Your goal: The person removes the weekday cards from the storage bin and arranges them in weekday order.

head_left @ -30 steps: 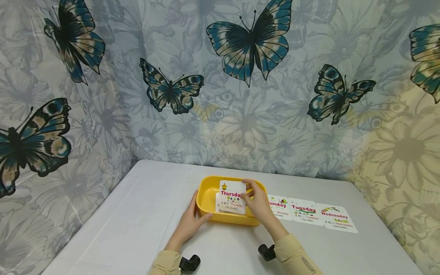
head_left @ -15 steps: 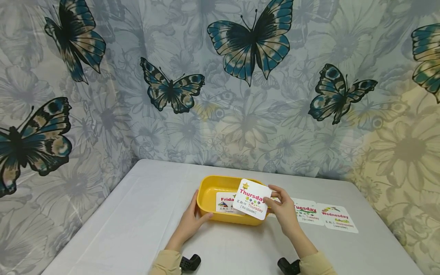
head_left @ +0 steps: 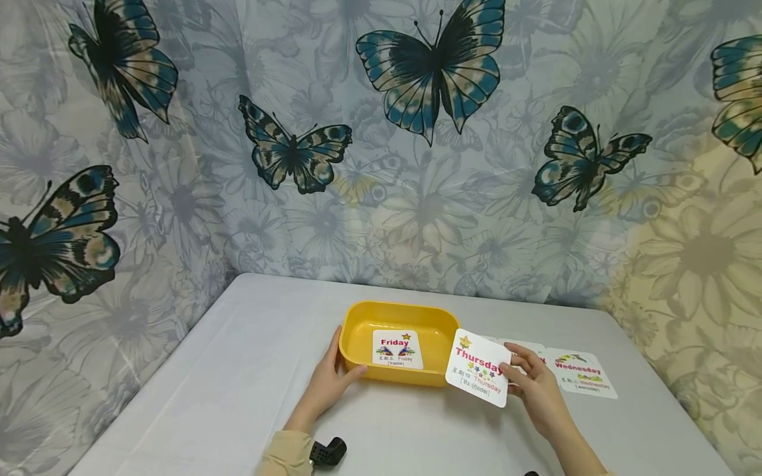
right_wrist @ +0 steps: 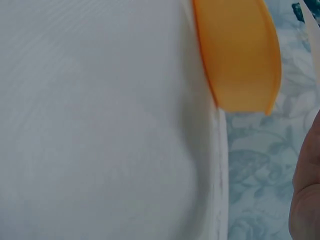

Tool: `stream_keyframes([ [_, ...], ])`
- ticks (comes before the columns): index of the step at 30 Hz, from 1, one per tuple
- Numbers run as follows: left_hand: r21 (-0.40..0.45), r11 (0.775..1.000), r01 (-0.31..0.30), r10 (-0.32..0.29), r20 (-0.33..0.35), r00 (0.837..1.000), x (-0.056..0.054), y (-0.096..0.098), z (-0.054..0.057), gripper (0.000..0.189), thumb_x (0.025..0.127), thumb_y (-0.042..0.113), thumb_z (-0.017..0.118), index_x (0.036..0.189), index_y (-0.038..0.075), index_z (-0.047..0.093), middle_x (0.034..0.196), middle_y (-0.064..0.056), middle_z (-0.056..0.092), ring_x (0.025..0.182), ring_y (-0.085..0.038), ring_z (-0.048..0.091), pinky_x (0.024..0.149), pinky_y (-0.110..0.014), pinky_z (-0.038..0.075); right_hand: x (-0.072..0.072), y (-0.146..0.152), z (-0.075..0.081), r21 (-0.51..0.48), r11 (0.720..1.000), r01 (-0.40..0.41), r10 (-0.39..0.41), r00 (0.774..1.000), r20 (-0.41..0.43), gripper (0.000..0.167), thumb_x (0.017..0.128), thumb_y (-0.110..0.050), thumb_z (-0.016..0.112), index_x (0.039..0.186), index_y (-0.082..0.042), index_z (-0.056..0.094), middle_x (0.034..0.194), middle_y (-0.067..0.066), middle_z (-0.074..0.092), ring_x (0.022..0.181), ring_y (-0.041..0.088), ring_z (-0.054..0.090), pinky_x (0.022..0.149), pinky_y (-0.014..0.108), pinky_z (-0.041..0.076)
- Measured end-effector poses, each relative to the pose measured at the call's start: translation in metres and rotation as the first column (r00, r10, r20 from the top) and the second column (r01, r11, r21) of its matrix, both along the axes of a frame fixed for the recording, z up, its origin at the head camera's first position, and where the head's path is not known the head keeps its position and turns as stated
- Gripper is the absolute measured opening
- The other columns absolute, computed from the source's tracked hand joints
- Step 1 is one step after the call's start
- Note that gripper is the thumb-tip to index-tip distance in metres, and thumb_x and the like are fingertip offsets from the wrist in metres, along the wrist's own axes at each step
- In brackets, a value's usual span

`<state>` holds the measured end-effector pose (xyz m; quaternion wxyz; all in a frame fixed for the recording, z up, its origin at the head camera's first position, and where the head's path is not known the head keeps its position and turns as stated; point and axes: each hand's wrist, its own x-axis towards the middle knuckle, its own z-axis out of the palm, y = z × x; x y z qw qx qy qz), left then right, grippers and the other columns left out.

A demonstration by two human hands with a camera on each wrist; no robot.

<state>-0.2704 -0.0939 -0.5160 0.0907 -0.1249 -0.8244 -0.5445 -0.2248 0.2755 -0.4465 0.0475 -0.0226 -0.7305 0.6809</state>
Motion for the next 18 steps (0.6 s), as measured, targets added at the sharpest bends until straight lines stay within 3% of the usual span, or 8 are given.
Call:
stream_keyframes([
  [10, 0.012, 1.0, -0.006, 0.006, -0.016, 1.0, -0.001, 0.0, -0.001, 0.097, 0.078, 0.045, 0.071, 0.15, 0.012, 0.014, 0.151, -0.009, 0.02, 0.134, -0.026, 0.024, 0.108, -0.04, 0.023, 0.009, 0.031, -0.007, 0.03, 0.998, -0.055, 0.053, 0.995, 0.081, 0.051, 0.09, -0.017, 0.061, 0.135, -0.005, 0.038, 0.097, 0.003, 0.055, 0.082, 0.015, 0.058, 0.063, 0.03, 0.052],
  [12, 0.036, 0.999, 0.002, -0.002, -0.002, 1.0, 0.005, 0.001, 0.01, 0.095, 0.08, 0.039, 0.072, 0.15, 0.01, 0.014, 0.15, -0.011, 0.02, 0.134, -0.027, 0.023, 0.108, -0.04, 0.023, 0.009, 0.036, -0.009, 0.035, 0.998, -0.054, 0.051, 0.993, 0.102, 0.052, 0.09, -0.016, 0.061, 0.135, -0.004, 0.038, 0.097, 0.004, 0.055, 0.082, 0.015, 0.058, 0.064, 0.031, 0.053],
  [16, 0.076, 0.997, 0.013, -0.014, 0.012, 1.0, 0.006, 0.001, 0.013, 0.094, 0.08, 0.033, 0.073, 0.149, 0.01, 0.014, 0.151, -0.011, 0.02, 0.134, -0.028, 0.024, 0.108, -0.04, 0.024, 0.01, 0.042, -0.011, 0.063, 0.996, -0.059, 0.049, 0.989, 0.142, 0.055, 0.09, -0.016, 0.061, 0.136, -0.001, 0.035, 0.098, 0.006, 0.054, 0.081, 0.016, 0.058, 0.064, 0.032, 0.052],
  [18, 0.079, 0.997, 0.016, -0.017, 0.012, 1.0, 0.002, 0.0, 0.008, 0.094, 0.08, 0.034, 0.073, 0.15, 0.011, 0.014, 0.151, -0.01, 0.019, 0.134, -0.027, 0.025, 0.108, -0.039, 0.025, 0.01, 0.043, -0.013, 0.079, 0.994, -0.076, 0.063, 0.986, 0.153, 0.057, 0.09, -0.015, 0.062, 0.137, 0.001, 0.033, 0.1, 0.009, 0.054, 0.081, 0.017, 0.059, 0.063, 0.032, 0.053],
])
